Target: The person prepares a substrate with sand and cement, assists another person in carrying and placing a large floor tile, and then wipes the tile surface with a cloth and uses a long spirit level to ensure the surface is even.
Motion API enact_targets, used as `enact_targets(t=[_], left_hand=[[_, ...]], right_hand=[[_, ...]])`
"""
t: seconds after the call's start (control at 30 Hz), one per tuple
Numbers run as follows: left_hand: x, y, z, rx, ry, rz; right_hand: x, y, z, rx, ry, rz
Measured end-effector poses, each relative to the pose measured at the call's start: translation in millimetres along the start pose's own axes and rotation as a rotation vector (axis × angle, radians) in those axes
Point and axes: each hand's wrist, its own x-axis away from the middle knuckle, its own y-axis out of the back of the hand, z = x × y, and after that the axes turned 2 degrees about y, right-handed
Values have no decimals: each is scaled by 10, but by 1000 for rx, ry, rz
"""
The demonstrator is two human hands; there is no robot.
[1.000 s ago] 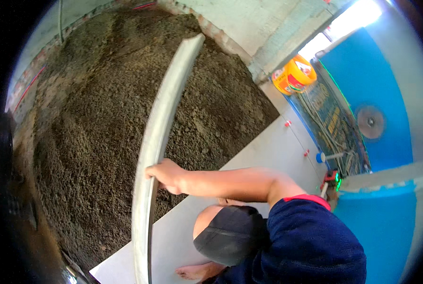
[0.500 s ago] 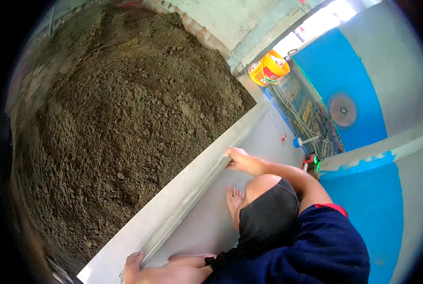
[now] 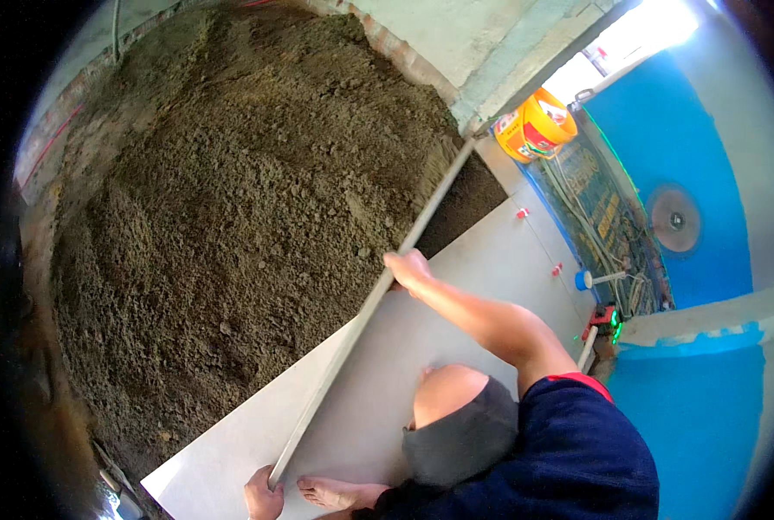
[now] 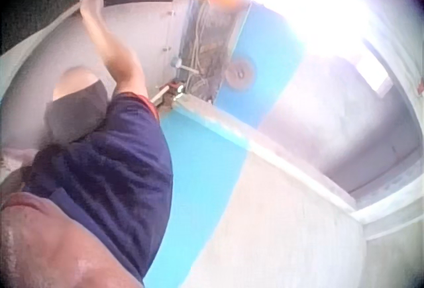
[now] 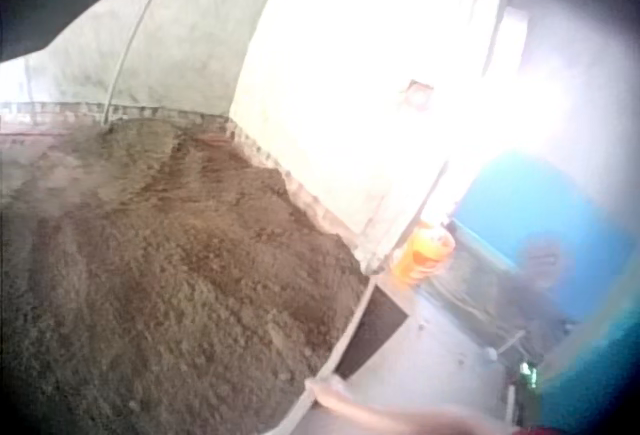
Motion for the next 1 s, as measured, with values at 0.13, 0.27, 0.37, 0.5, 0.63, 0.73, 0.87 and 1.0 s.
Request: enact_targets(t=[0.13,0.27,0.37,0.5,0.63,0.73,0.87,1.0], left_hand=[[-103,13,-268,-47,214,22],[47,-318,226,5,329,-1],[113,-336,257,-95,257,-19],[-48,-266,-74,-18,284,220],[-344,-97,-434,-131,225,356],[-444,-77,-512,-124,200,311],[-320,-251,-634,-44,221,50],[-471,-340,-673,-36,369,-33]], right_hand=[[-409,-246,408,36,180,104],[-251,-344,775,149,262,125],[43,-35,651,129,217,161],[252,632,-194,32,61,32],[266,892,-616,-7,7,-77],[-198,728,-920,-94,114,-144],[-443,263,61,25,202,18],[-599,-86,935,146,308,143]])
